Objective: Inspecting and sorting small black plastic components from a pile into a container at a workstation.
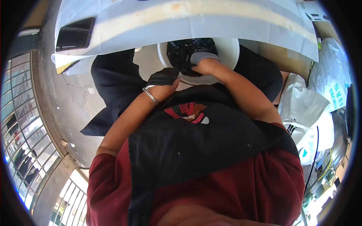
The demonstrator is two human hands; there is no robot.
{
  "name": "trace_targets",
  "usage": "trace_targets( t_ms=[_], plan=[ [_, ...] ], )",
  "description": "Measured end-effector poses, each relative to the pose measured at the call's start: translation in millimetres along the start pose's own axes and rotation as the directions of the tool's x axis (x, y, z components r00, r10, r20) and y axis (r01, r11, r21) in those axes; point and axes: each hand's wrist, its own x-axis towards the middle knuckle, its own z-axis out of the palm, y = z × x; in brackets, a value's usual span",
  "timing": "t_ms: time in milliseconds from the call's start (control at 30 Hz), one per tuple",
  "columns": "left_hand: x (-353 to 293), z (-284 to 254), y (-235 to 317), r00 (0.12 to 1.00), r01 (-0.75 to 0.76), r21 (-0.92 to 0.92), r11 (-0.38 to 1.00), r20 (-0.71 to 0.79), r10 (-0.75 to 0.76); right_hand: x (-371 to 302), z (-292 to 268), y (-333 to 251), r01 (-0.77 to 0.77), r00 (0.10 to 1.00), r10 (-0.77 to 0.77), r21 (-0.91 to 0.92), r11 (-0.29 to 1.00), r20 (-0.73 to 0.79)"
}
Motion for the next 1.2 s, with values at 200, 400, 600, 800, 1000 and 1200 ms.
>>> trace_targets(
  t_ms=[200, 400, 600, 800, 1000, 1200],
  plan=[
    [26, 24, -7, 0.999, -0.009, 0.262, 0.965, -0.043, 0.021, -92, -27, -4, -0.100, 0.866, 0.172, 0.174, 0.980, -0.469],
    [28, 14, 4, 0.984, -0.058, 0.449, 0.892, 0.177, -0.025, -129, -7, -3, -0.022, 0.844, 0.117, 0.184, 0.983, -0.523],
    [19, 9, 13, 0.994, -0.050, 0.452, 0.891, 0.106, 0.003, -135, -18, -25, 0.099, 0.794, -0.033, 0.076, 0.992, -0.608],
    [24, 3, 24, 1.000, -0.005, 0.425, 0.905, 0.027, -0.007, -127, -36, -40, 0.242, 0.851, -0.140, 0.141, 0.960, -0.507],
    [8, -5, 29, 1.000, 0.002, 0.393, 0.920, -0.020, 0.006, -122, -36, -39, 0.395, 0.744, -0.329, -0.015, 0.919, -0.581],
    [21, -10, 43, 0.995, -0.026, 0.345, 0.938, -0.080, 0.057, -118, -48, -50, 0.467, 0.728, -0.404, -0.031, 0.884, -0.554]
  ],
)
